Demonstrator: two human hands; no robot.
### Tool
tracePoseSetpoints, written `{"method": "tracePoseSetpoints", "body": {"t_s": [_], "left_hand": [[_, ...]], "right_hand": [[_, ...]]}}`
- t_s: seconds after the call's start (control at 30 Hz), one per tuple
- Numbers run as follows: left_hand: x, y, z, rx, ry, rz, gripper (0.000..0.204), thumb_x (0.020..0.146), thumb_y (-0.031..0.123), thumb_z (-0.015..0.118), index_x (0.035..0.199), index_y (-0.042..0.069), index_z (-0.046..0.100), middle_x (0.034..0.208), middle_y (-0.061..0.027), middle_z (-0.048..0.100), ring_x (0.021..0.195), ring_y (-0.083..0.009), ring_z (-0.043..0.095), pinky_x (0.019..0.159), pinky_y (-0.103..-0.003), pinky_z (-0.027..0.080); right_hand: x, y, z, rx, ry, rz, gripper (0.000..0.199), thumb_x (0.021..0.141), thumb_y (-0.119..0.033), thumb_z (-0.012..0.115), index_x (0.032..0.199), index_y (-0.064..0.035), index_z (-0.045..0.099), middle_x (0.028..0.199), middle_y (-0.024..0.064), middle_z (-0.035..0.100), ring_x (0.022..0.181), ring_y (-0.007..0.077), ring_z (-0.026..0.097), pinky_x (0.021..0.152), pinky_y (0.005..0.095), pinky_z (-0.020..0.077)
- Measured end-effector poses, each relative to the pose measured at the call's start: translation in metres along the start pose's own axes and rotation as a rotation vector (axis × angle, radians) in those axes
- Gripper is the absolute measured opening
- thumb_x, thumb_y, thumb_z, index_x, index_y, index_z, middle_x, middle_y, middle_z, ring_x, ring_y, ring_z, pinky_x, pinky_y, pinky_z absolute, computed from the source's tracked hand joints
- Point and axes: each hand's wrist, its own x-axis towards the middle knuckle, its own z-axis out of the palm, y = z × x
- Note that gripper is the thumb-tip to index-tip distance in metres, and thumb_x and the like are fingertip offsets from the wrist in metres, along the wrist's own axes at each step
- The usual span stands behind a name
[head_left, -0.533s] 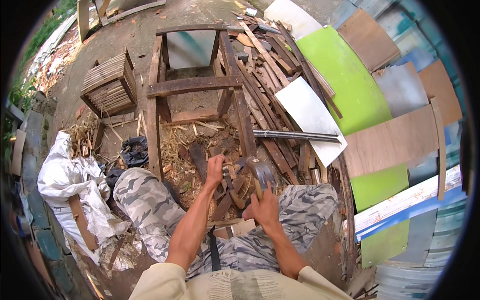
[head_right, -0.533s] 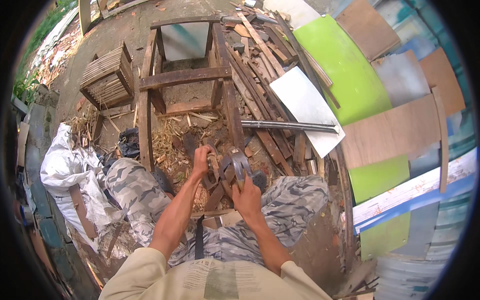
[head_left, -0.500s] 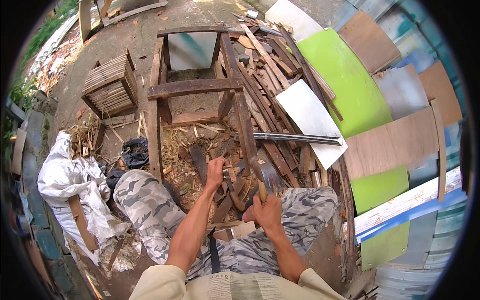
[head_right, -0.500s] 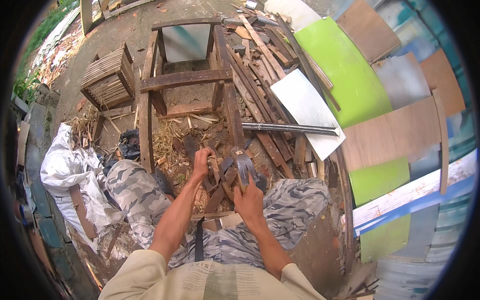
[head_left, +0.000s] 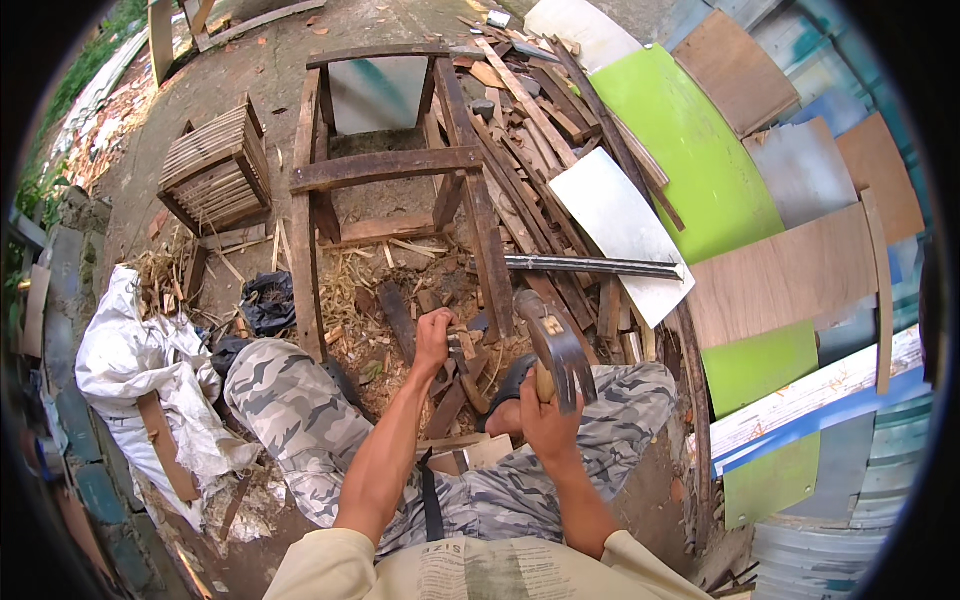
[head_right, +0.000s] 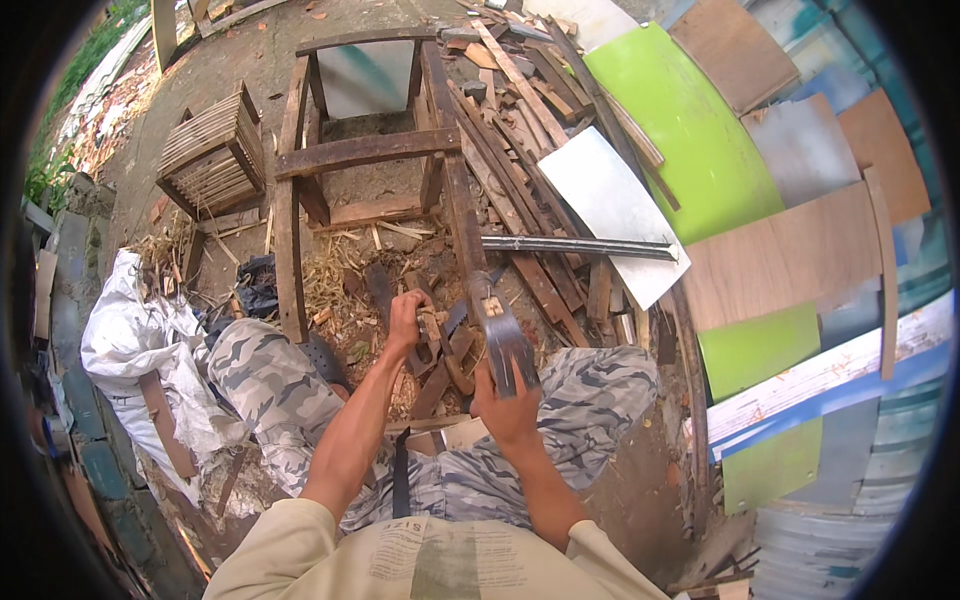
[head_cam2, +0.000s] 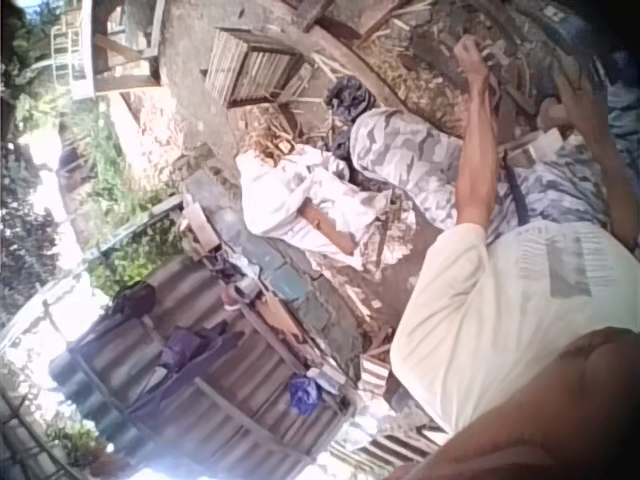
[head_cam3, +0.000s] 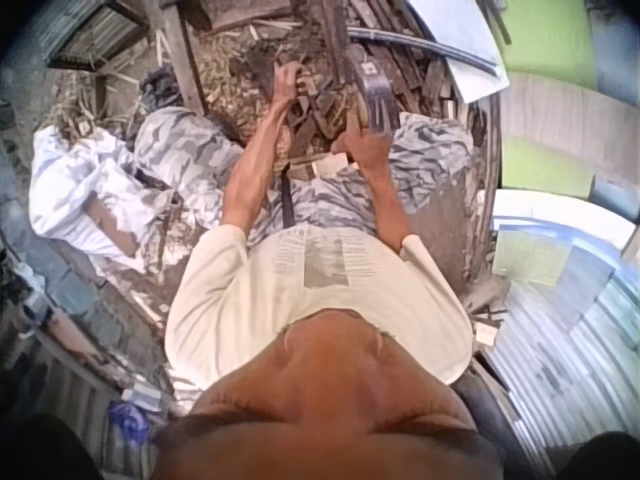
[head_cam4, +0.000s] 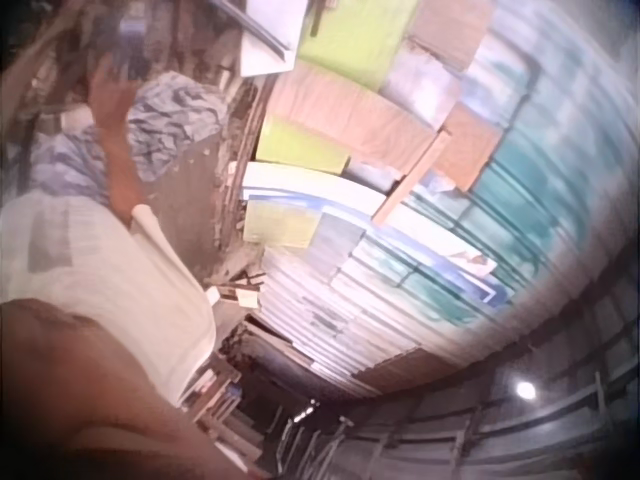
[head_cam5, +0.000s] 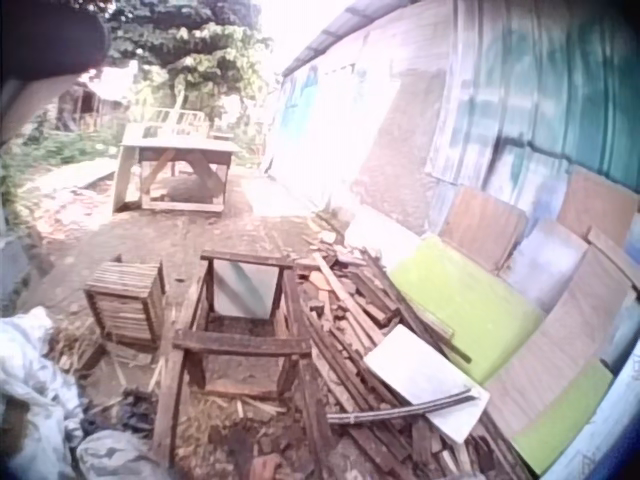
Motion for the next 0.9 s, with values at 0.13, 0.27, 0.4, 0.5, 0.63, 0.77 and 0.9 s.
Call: {"method": "tracePoseSetpoints", "body": {"t_s": [0.13, 0.27, 0.4, 0.5, 0.63, 0.77, 0.9], "left_hand": [[0.003, 0.005, 0.004, -0.034, -0.002, 0.017, 0.042, 0.093, 0.032, 0.044, 0.074, -0.004, 0.053, 0.064, -0.0062, 0.044, 0.063, -0.0158, 0.038, 0.06, -0.037, 0.032], [0.001, 0.002, 0.001, -0.02, 0.007, 0.031, 0.043, 0.094, 0.033, 0.044, 0.074, -0.004, 0.053, 0.064, -0.0057, 0.043, 0.063, -0.0156, 0.038, 0.06, -0.037, 0.032], [0.004, -0.002, -0.005, 0.022, 0.001, 0.016, 0.044, 0.094, 0.034, 0.043, 0.074, -0.004, 0.053, 0.063, -0.0072, 0.048, 0.062, -0.0166, 0.042, 0.061, -0.037, 0.035], [0.003, 0.005, 0.006, 0.012, -0.02, 0.029, 0.045, 0.094, 0.034, 0.043, 0.074, -0.004, 0.053, 0.063, -0.0077, 0.049, 0.061, -0.017, 0.042, 0.06, -0.037, 0.035], [0.001, 0.005, -0.003, 0.013, -0.017, 0.05, 0.046, 0.094, 0.034, 0.042, 0.074, -0.005, 0.054, 0.063, -0.0079, 0.05, 0.061, -0.0169, 0.042, 0.059, -0.037, 0.035], [0.0, 0.004, -0.002, 0.007, 0.013, 0.05, 0.047, 0.096, 0.034, 0.04, 0.073, -0.004, 0.054, 0.064, -0.0078, 0.05, 0.061, -0.0166, 0.041, 0.059, -0.038, 0.034], [0.001, 0.008, 0.002, 0.001, -0.016, 0.025, 0.049, 0.098, 0.036, 0.039, 0.073, -0.004, 0.054, 0.067, -0.0085, 0.051, 0.063, -0.0177, 0.041, 0.062, -0.038, 0.035]], "right_hand": [[-0.026, 0.009, 0.017, 0.013, -0.199, 0.111, 0.033, 0.081, -0.007, 0.071, 0.113, 0.0005, 0.064, 0.09, 0.026, 0.067, 0.075, 0.045, 0.067, 0.066, 0.0501, 0.0528], [-0.005, 0.015, 0.02, 0.036, -0.174, 0.214, 0.029, 0.086, -0.01, 0.068, 0.109, 0.0062, 0.061, 0.07, 0.0233, 0.064, 0.064, 0.0418, 0.065, 0.058, 0.0464, 0.0517], [0.014, -0.011, -0.005, -0.207, 0.093, -0.188, 0.022, 0.087, -0.01, 0.066, 0.103, 0.0041, 0.061, 0.075, 0.0226, 0.066, 0.066, 0.0379, 0.068, 0.055, 0.0407, 0.0499], [-0.029, 0.013, 0.024, 0.098, -0.076, 0.222, 0.021, 0.087, -0.01, 0.066, 0.103, 0.0012, 0.059, 0.077, 0.025, 0.067, 0.071, 0.0399, 0.069, 0.059, 0.0478, 0.051], [0.01, 0.001, 0.013, -0.012, -0.229, 0.369, 0.022, 0.088, -0.009, 0.063, 0.103, 0.0057, 0.058, 0.076, 0.0265, 0.066, 0.073, 0.0395, 0.07, 0.063, 0.0505, 0.0529], [0.019, -0.014, -0.013, 0.16, -0.083, 0.268, 0.024, 0.088, -0.011, 0.065, 0.102, 0.0067, 0.057, 0.081, 0.0231, 0.068, 0.074, 0.036, 0.071, 0.06, 0.0431, 0.0538], [-0.023, 0.004, 0.011, 0.118, -0.117, 0.124, 0.024, 0.087, -0.011, 0.065, 0.103, 0.0044, 0.055, 0.08, 0.0243, 0.067, 0.076, 0.0413, 0.069, 0.063, 0.0494, 0.0529]]}}
